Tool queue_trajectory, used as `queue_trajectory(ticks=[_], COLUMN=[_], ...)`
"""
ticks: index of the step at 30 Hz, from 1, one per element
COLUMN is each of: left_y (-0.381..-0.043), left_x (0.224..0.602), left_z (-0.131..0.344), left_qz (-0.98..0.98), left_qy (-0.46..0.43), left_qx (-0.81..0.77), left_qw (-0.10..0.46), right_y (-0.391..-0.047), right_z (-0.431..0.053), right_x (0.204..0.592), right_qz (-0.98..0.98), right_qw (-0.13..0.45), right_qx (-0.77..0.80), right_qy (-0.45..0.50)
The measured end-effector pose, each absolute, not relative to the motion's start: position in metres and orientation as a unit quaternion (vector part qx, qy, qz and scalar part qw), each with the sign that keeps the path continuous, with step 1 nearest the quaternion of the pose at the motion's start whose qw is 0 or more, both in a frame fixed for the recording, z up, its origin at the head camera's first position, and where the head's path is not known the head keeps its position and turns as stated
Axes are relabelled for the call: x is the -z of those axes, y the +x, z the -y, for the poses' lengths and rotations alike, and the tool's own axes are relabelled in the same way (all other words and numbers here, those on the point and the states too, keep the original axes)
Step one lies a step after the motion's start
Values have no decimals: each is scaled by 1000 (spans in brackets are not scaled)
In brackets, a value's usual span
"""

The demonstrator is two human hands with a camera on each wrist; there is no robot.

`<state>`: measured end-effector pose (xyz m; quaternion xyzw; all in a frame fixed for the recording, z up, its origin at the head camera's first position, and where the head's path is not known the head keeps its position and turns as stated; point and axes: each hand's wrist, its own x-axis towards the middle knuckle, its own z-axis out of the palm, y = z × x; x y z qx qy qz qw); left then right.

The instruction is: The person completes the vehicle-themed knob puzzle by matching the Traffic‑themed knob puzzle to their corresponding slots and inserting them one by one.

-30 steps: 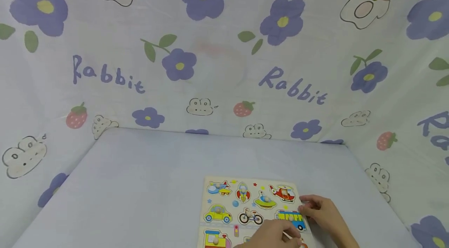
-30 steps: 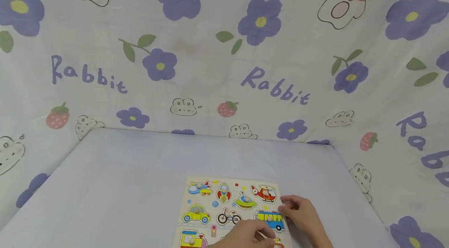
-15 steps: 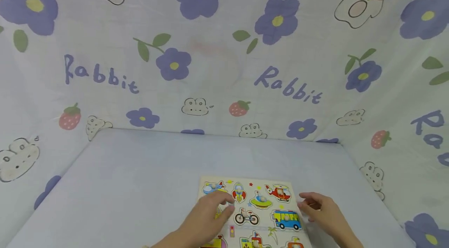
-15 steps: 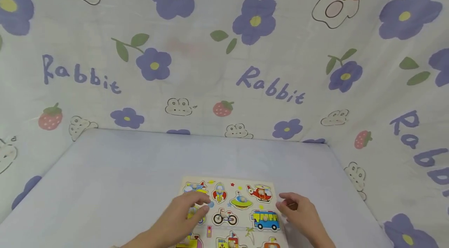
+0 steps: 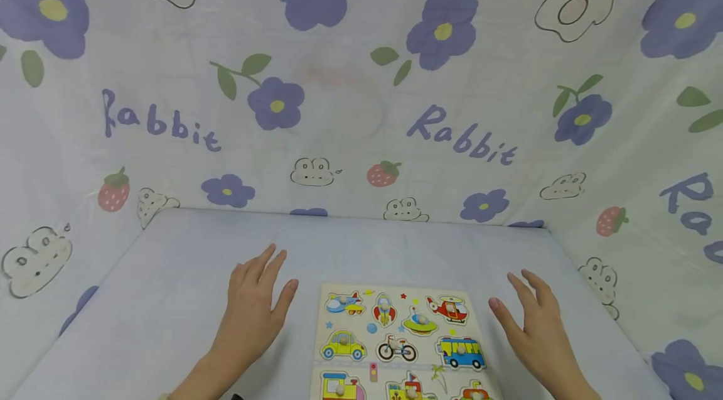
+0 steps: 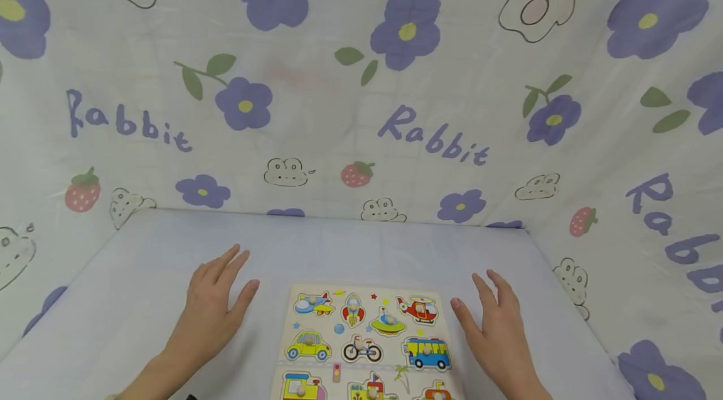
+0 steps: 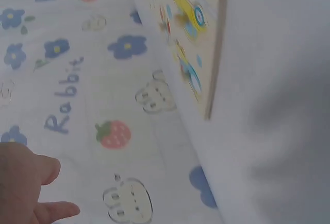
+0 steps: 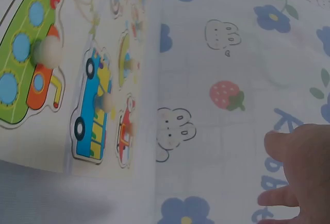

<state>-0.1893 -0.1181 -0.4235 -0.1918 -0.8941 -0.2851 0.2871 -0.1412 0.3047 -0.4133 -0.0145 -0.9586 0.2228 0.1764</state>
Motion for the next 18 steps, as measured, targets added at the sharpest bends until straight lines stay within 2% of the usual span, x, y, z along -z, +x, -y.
queue_trajectory(ticks=[6, 18], left_y=[-192, -202], left_x=[428, 433], left_z=[142, 177], left_qz=[908, 919], left_qy=[-167, -129], left_qx=[238, 196], left_qw=[303, 317], right_y=[-145, -152], right_z=[-303, -311], right_x=[420, 432], right_qz=[959, 973], right_qw=[213, 205], right_qx=[-186, -108], right_qy=[-2, -5])
